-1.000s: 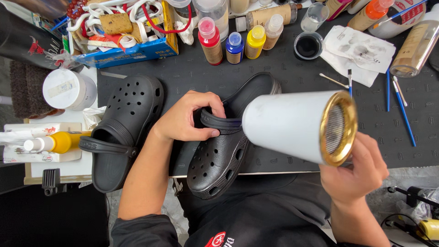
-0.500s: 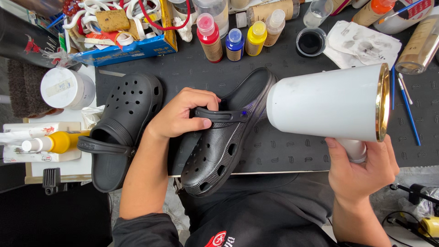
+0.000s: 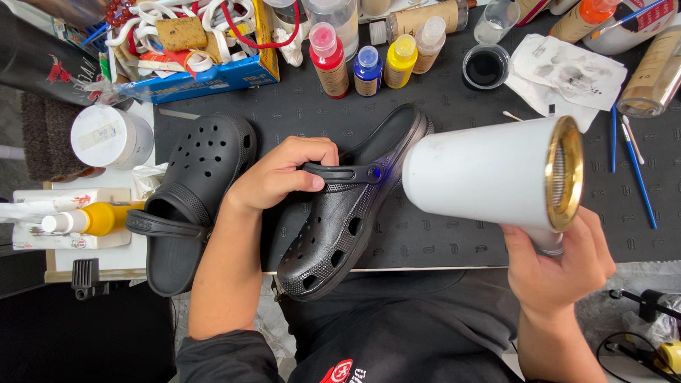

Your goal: The person applies black dye to the strap and side of a foam clog using a brush and then dries the applied dye with a hairdryer.

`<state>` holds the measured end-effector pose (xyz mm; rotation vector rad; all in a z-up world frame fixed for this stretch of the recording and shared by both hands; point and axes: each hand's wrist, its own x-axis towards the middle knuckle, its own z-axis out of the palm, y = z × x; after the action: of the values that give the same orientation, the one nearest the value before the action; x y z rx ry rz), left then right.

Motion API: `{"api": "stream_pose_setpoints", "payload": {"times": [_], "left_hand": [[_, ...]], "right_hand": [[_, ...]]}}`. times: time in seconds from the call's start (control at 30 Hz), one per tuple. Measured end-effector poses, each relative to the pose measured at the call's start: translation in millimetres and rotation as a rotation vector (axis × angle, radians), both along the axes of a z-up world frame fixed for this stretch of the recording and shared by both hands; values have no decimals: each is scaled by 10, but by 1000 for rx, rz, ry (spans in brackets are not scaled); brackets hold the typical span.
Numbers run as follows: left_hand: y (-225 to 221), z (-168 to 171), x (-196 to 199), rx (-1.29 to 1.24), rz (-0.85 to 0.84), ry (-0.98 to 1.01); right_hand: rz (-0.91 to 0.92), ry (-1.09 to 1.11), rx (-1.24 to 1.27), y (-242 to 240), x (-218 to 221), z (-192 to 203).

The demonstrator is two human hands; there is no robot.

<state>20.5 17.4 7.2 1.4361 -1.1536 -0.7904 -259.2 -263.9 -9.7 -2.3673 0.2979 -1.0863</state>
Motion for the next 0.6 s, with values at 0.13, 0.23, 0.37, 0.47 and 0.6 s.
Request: {"api": "stream_pose_setpoints", "payload": {"times": [0.13,0.23,0.37,0.47,0.6], "left_hand": [[8,10,-5,7,16,-8],[8,17,-15,38,41,1],[-4,36,-34,-14,34,-54],[-54,72,-84,-134,-5,-153],[-117,84,-190,-152,-3,-197]], "right_hand": [[-14,-19,-44,50,52,35],[-32,-12,-60,72,74,59],[-31,-37,-98,93,98,57],[-20,-37,-107,65,80,13],[-27,-77,-123,8,0,-118]]}}
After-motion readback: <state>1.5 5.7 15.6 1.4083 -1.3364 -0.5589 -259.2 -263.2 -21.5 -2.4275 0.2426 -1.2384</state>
